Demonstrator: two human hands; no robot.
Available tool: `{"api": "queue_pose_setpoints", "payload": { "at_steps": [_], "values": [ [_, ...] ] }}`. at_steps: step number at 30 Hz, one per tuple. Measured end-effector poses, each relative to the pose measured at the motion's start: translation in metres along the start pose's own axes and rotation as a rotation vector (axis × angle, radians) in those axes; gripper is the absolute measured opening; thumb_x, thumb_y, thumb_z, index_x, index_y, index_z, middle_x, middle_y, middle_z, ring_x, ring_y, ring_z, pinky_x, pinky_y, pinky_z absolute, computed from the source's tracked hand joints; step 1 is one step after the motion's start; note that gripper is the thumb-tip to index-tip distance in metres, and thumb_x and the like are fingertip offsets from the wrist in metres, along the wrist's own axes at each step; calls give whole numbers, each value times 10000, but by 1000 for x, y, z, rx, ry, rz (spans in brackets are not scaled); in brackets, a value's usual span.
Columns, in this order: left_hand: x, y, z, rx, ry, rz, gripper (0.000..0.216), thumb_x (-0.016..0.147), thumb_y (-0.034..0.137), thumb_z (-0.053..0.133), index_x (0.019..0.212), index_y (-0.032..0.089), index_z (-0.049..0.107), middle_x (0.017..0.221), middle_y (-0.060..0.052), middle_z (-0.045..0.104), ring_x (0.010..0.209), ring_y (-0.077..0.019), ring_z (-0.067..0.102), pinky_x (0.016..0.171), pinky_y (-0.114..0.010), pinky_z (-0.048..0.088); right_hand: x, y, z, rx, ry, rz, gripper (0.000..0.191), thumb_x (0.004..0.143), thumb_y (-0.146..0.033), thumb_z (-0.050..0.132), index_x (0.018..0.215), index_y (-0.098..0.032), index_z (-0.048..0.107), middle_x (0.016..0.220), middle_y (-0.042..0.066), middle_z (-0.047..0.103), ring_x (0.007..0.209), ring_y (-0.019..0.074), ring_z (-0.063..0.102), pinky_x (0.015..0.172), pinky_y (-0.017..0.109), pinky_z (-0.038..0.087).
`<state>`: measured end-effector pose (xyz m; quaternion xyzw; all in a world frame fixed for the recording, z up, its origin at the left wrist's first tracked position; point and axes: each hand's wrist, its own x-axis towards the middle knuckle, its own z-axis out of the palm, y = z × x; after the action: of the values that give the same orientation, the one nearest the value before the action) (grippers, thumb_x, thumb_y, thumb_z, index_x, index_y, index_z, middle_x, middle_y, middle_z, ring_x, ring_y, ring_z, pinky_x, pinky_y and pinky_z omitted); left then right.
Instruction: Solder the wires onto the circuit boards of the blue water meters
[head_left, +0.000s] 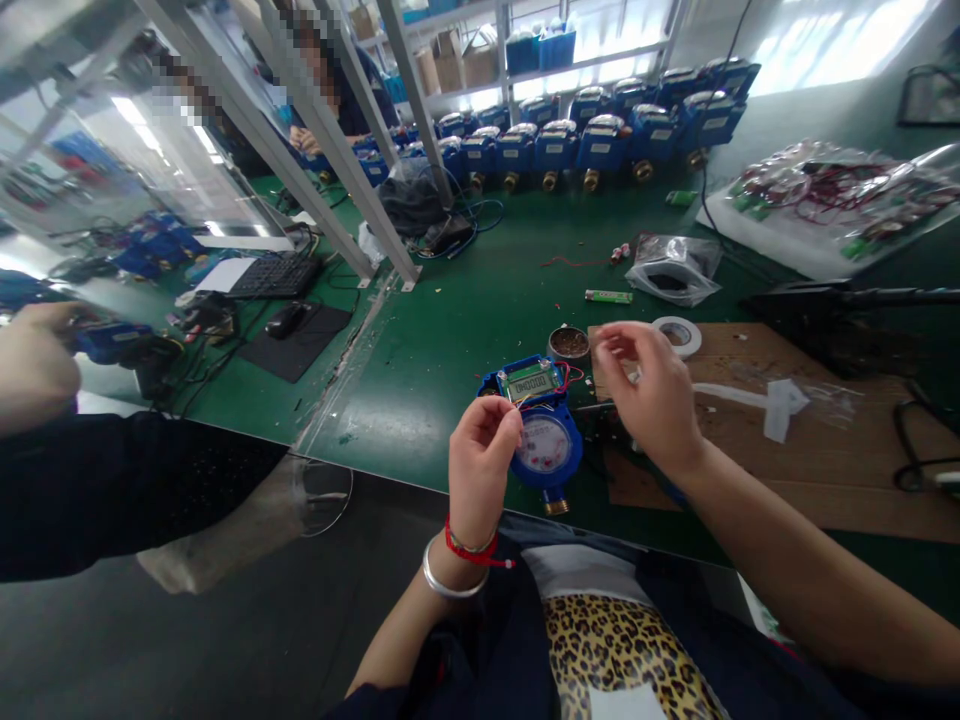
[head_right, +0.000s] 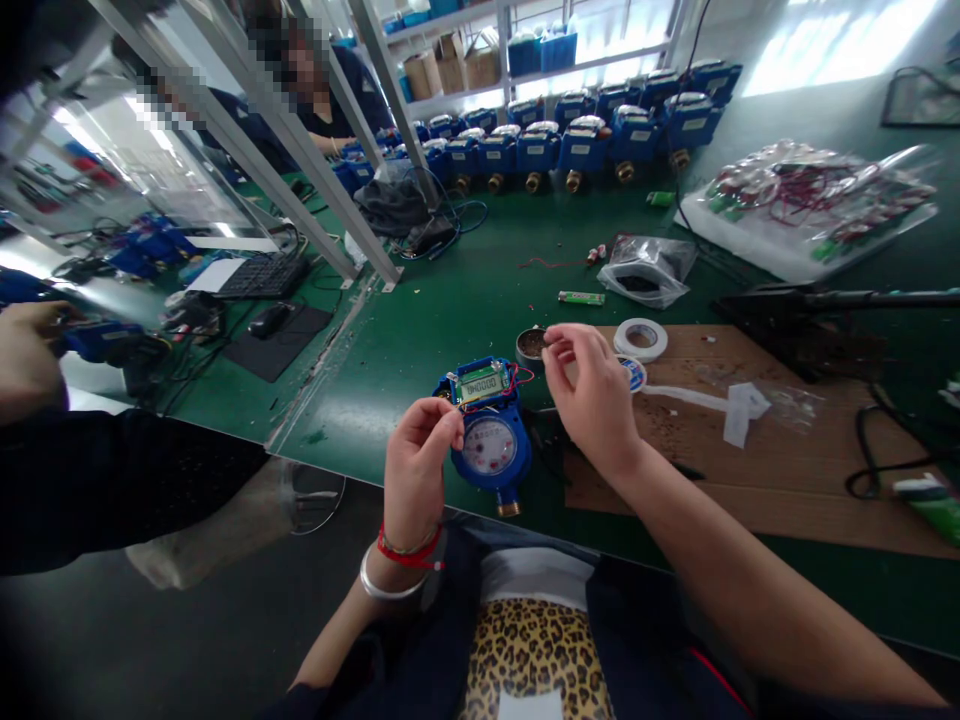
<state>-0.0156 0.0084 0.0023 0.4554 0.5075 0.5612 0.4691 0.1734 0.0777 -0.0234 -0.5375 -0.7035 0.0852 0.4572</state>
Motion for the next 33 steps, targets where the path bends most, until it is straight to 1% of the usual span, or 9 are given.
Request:
{"api": "queue_pose_setpoints", "payload": {
  "at_steps": [2,5,10,15,20,22,28,31,33],
  "values": [
    [1,0,1,13,2,11,100,889,252,615,837,168,596,732,22,536,654,-77,470,613,-183,401,-15,-20,-12,81,-11,-153,123,914,-184,556,1034,-203,573,1005,62,640,890,174,616,846,326,514],
    [1,0,2,37,5,15,100,887,263,617,850,170,602,732,21,537,652,-82,466,613,-188,399,-28,-36,-12,139,-144,-259,96,900,-189,596,994,-189,575,977,71,633,892,180,613,809,317,519],
    [1,1,1,84,9,17,108,885,274,616,860,169,605,749,15,553,662,-89,479,628,-196,410,-26,-37,4,154,-216,-299,52,930,-183,549,948,-170,597,946,79,640,882,187,608,794,337,527],
    [1,0,0,101,3,16,100,886,268,612,863,171,603,747,17,551,658,-89,478,617,-197,407,-29,-33,8,153,-187,-327,200,941,-157,532,1121,-170,618,1079,89,667,987,189,620,887,350,527],
    [1,-1,0,88,3,21,95,886,262,614,864,171,601,739,18,549,646,-86,471,606,-191,406,-32,-29,6,110,-224,-369,303,955,-130,484,1230,-147,609,1094,100,664,1011,190,609,916,352,520],
    [1,-1,0,91,0,22,92,885,258,615,862,171,601,738,18,549,645,-85,472,607,-188,406,-32,-28,6,103,-229,-385,300,957,-134,481,1222,-135,621,1092,107,662,1011,193,604,914,352,519],
    [1,-1,0,112,-8,21,102,890,273,613,877,172,606,749,15,561,650,-86,486,616,-187,417,-31,-28,8,136,-215,-394,240,960,-153,474,1068,-137,688,1037,106,667,967,195,616,886,358,530],
    [0,-1,0,143,-12,38,118,887,293,618,883,175,615,763,9,574,658,-92,498,617,-193,424,-31,-28,8,163,-211,-368,248,964,-156,462,1085,-159,679,1041,97,673,976,194,623,888,366,537],
    [-1,-2,0,166,-6,48,132,884,309,621,891,177,623,783,-1,588,674,-101,514,625,-204,433,-32,-28,7,186,-210,-327,276,965,-154,459,1168,-187,643,1075,88,675,1008,190,625,911,375,536]
  ]
}}
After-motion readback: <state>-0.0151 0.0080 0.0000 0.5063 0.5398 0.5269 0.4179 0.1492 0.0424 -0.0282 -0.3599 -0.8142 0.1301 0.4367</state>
